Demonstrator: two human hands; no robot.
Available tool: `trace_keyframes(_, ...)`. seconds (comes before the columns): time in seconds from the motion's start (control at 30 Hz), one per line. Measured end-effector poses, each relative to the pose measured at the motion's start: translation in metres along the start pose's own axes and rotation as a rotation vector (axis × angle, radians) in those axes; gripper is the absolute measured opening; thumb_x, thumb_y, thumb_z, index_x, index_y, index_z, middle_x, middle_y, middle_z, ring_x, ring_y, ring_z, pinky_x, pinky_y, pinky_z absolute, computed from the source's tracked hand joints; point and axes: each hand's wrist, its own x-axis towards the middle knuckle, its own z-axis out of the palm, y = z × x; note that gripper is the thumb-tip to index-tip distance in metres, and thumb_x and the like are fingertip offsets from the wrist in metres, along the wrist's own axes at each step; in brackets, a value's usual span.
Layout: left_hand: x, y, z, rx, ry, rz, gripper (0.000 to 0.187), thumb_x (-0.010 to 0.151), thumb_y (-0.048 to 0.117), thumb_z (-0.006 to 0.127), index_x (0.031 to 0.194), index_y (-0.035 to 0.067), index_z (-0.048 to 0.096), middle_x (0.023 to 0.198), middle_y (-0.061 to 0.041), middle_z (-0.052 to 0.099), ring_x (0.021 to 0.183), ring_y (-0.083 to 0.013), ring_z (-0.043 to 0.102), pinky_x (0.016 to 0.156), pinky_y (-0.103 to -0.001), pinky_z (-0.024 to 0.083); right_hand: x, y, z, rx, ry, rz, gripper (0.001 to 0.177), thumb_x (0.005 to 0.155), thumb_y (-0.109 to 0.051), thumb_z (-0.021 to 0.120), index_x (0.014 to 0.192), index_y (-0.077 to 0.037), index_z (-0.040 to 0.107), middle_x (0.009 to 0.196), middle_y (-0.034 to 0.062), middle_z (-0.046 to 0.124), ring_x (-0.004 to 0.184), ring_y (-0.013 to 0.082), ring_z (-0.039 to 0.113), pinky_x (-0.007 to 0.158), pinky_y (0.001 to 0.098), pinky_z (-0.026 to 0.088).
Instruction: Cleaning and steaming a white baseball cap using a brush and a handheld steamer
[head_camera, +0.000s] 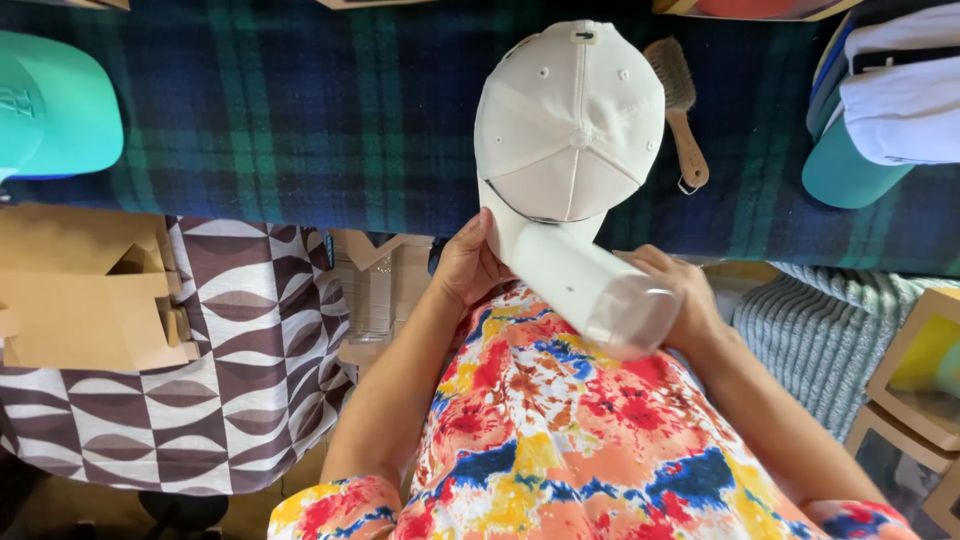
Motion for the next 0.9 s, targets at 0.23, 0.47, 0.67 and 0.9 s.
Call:
trace_keyframes(0.23,0.004,0.022,-0.015,0.331,0.1,-0.034,0.029,0.098,0.045,0.067,0.112,0.02,0.071,0.091,-0.008,0.077,0.078,-0.0275,0.077,0.072,-0.047,0.067,-0.051,0.096,0.086,0.458,0.05,0.454,0.048,0.067,-0.019,0.084,0.113,-0.022,0.069,0.09,0.0063,0.074,0.078,0.0249,0.07,0.078,0.0337,0.054)
trace_keyframes(0.47,-0.03,0.102,0.086,1.17,0.17,0.901,0.029,0.106,0.037,0.055,0.117,0.012,0.065,0.098,-0.008,0.069,0.088,-0.0178,0.067,0.075,-0.032,0.055,-0.055,0.091,0.106,0.421,0.157,0.316,0.051,0.07,-0.019,0.082,0.118,-0.018,0.063,0.098,0.0102,0.067,0.086,0.0288,0.063,0.083,0.0384,0.049)
trace_keyframes(0.67,0.021,0.128,0.162,1.671,-0.273,1.24,0.04,0.111,0.039,0.047,0.135,0.008,0.058,0.132,-0.012,0.062,0.123,-0.0312,0.061,0.102,-0.042,0.051,-0.054,0.08,0.118,0.394,0.242,0.2,0.055,0.073,-0.02,0.08,0.123,-0.015,0.057,0.105,0.0136,0.061,0.093,0.0321,0.057,0.087,0.0424,0.045)
trace_keyframes(0.9,0.041,0.121,0.163,1.733,-0.244,1.192,0.039,0.11,0.037,0.048,0.138,0.014,0.06,0.137,-0.013,0.065,0.128,-0.0313,0.063,0.103,-0.04,0.054,-0.033,0.074,0.122,0.351,0.331,0.033,0.06,0.076,-0.02,0.078,0.129,-0.011,0.051,0.113,0.0176,0.054,0.102,0.036,0.05,0.091,0.047,0.04)
